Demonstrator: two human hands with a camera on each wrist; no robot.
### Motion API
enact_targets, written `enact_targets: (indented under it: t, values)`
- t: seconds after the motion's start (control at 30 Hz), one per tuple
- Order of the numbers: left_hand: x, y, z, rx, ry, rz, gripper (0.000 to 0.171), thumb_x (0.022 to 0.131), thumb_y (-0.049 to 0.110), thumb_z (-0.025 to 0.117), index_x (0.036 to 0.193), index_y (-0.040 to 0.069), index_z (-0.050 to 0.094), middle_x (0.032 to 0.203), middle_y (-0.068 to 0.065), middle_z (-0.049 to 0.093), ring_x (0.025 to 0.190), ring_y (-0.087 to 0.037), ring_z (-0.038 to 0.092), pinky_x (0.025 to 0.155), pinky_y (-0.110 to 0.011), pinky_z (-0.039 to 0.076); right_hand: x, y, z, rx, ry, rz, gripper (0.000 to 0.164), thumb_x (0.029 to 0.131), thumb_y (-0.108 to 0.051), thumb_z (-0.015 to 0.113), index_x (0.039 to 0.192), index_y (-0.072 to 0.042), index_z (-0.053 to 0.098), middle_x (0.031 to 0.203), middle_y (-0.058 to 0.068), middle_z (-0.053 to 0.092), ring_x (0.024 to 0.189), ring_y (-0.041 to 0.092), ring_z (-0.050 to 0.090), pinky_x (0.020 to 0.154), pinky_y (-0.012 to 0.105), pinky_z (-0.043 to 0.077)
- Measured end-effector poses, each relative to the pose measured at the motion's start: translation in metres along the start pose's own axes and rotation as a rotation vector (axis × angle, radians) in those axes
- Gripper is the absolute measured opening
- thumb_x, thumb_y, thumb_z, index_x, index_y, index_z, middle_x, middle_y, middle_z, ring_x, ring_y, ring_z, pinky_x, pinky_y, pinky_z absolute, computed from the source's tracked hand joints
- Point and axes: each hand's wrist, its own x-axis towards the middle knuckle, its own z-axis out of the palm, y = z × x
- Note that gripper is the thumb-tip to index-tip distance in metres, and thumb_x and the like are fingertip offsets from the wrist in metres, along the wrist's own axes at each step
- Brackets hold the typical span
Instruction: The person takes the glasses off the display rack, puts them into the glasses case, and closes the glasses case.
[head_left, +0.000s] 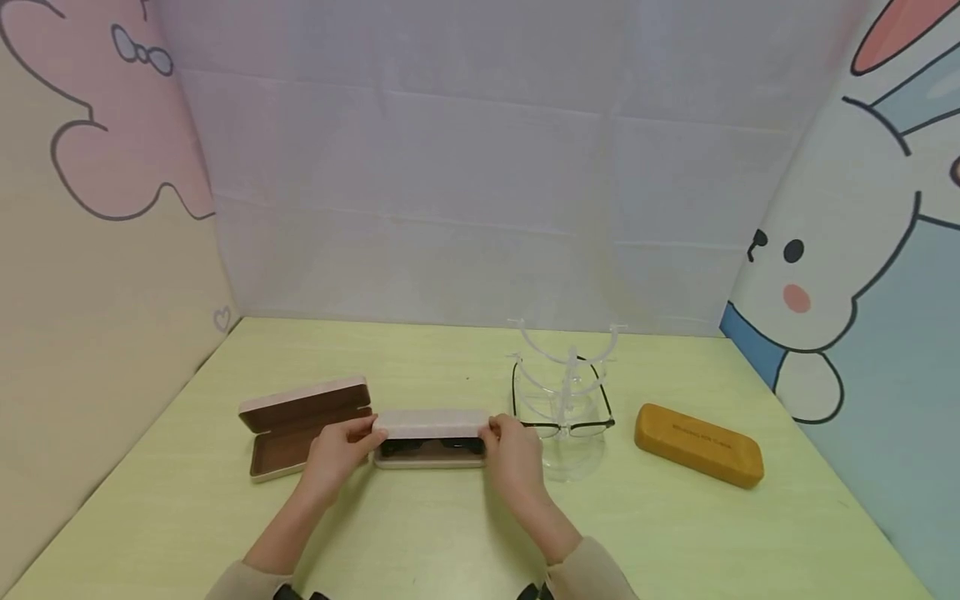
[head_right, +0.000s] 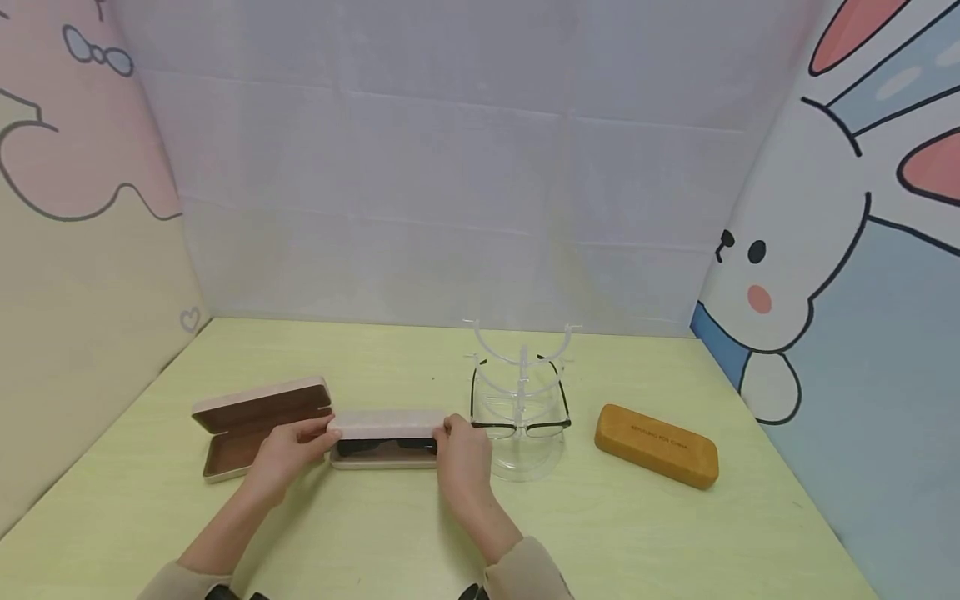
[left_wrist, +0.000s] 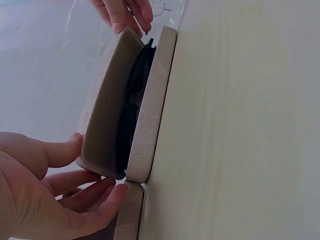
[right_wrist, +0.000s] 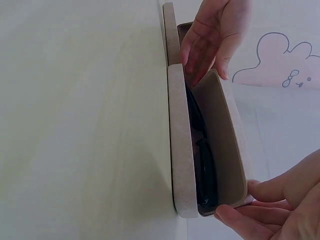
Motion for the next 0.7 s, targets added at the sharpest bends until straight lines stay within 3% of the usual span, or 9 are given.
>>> enact_targets:
  t: [0.17,0.4,0.53,0.7]
  values:
    - [-0.003,0.001,-0.001,0.035,0.005,0.009,0.045,0.086,0.025,0.063,0.124,0.002,0.055,0.114,-0.017,0.062,0.095,-0.023,0.062,0.071,-0.031,0.053,-0.002,-0.001,-0.002,0.003,-0.024,0.006,0.013,0.082,-0.013,0.067,0.086,-0.001,0.068,0.069,0.004,0.066,0.058,0.009,0.057,0.052,0.023,0.046]
    - [-0.011,0.001,0.001,0.123,0.024,0.034,0.042,0.082,0.016,0.067,0.120,0.000,0.058,0.113,-0.018,0.062,0.111,-0.034,0.053,0.081,-0.040,0.048,-0.007,0.002,0.000,-0.036,-0.094,0.011,0.011,0.075,-0.005,0.071,0.083,0.001,0.067,0.074,0.006,0.067,0.068,0.014,0.059,0.058,0.025,0.048]
    - [-0.010,0.000,0.002,0.150,0.032,0.037,0.042,0.080,0.012,0.068,0.119,-0.001,0.059,0.116,-0.019,0.060,0.114,-0.035,0.051,0.084,-0.042,0.047,-0.007,0.004,0.002,-0.070,-0.092,0.008,0.013,0.072,-0.004,0.073,0.082,0.000,0.067,0.077,0.007,0.067,0.072,0.018,0.061,0.061,0.029,0.050]
    - [-0.011,0.000,0.006,0.166,0.045,0.054,0.042,0.078,0.007,0.068,0.118,-0.004,0.058,0.117,-0.024,0.058,0.116,-0.039,0.047,0.090,-0.048,0.042,-0.008,0.004,0.003,-0.132,-0.087,-0.031,0.009,0.073,-0.005,0.072,0.072,-0.002,0.063,0.071,0.007,0.065,0.066,0.019,0.060,0.055,0.029,0.047]
